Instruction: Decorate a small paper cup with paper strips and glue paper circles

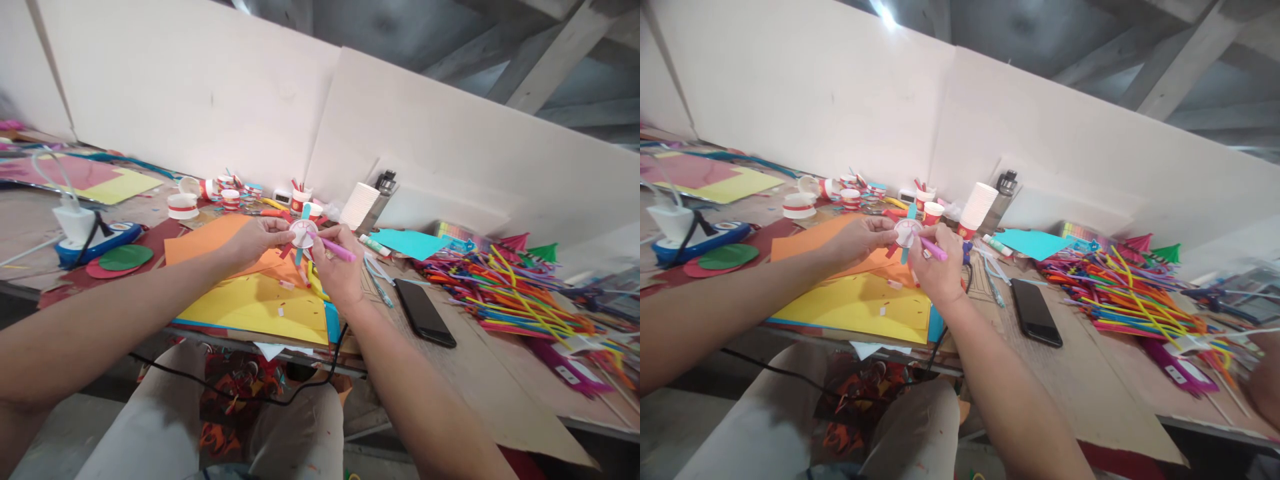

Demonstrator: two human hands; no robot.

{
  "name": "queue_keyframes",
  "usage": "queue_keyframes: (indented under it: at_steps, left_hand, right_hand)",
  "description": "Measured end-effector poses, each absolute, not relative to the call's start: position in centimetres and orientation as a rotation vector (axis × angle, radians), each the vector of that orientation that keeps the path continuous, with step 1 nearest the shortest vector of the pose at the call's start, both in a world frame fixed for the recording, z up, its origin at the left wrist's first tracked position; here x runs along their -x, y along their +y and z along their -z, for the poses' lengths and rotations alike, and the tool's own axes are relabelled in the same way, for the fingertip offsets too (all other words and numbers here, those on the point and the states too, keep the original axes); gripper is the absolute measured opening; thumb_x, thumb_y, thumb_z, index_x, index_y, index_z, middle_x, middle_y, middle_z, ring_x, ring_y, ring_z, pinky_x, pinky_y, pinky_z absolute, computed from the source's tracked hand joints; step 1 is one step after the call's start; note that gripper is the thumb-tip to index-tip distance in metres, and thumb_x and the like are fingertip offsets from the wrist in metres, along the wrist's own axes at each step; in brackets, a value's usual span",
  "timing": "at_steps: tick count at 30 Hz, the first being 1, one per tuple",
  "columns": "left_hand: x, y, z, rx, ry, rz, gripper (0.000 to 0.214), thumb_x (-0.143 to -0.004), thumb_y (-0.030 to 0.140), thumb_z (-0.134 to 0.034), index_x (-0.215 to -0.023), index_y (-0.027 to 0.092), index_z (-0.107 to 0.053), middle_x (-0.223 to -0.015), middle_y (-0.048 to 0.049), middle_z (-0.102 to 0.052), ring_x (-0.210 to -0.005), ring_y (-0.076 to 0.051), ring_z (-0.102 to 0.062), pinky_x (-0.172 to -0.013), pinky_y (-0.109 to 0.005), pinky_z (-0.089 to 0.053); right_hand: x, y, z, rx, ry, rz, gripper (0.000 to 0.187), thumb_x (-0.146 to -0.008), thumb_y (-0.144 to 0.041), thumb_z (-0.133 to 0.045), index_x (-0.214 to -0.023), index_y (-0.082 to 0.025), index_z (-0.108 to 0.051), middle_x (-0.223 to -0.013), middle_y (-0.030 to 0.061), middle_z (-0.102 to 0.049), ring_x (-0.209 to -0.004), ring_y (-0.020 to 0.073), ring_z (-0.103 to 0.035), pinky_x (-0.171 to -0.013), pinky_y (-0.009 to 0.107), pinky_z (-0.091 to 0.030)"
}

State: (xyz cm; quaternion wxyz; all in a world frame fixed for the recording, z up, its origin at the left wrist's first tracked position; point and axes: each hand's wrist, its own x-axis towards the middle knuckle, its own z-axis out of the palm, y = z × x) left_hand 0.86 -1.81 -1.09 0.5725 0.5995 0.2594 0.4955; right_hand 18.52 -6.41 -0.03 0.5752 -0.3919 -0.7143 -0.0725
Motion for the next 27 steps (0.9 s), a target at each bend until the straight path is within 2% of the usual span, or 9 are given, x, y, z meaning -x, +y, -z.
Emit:
queue_keyframes:
  at_steps: [18, 27]
  left_hand:
    - [-0.84, -1.77, 1.18, -1.38, 0.591, -1.167, 0.027, -0.065, 0.037, -0.082, -0.075, 0.014, -0.07, -0.072, -0.0021, -0.066, -0.064, -0.012, -0.056, -0.064, -0.028, -0.044]
    - [-0.86, -1.95, 0.81, -1.369, 0.633, -1.184, 0.03, -0.061, 0.039, -0.083, -0.072, 0.015, -0.068, -0.067, -0.0017, -0.064, -0.061, -0.012, -0.055, -0.063, -0.028, -0.044]
  right_hand:
    - [-18.63, -6.5, -0.1, 0.927, -1.659, 0.197, 0.01, -0.085, -0.025, -0.061, -0.076, -0.022, -0.057, -0.072, 0.0011, -0.062, -0.07, 0.0171, -0.059, -0.067, 0.034, -0.045]
    - [-18.83, -6.39, -0.09, 0.947, -1.651, 0.237, 0.011, -0.086, -0.026, -0.06, -0.077, -0.021, -0.056, -0.072, 0.0011, -0.061, -0.07, 0.0175, -0.059, -0.068, 0.035, -0.044]
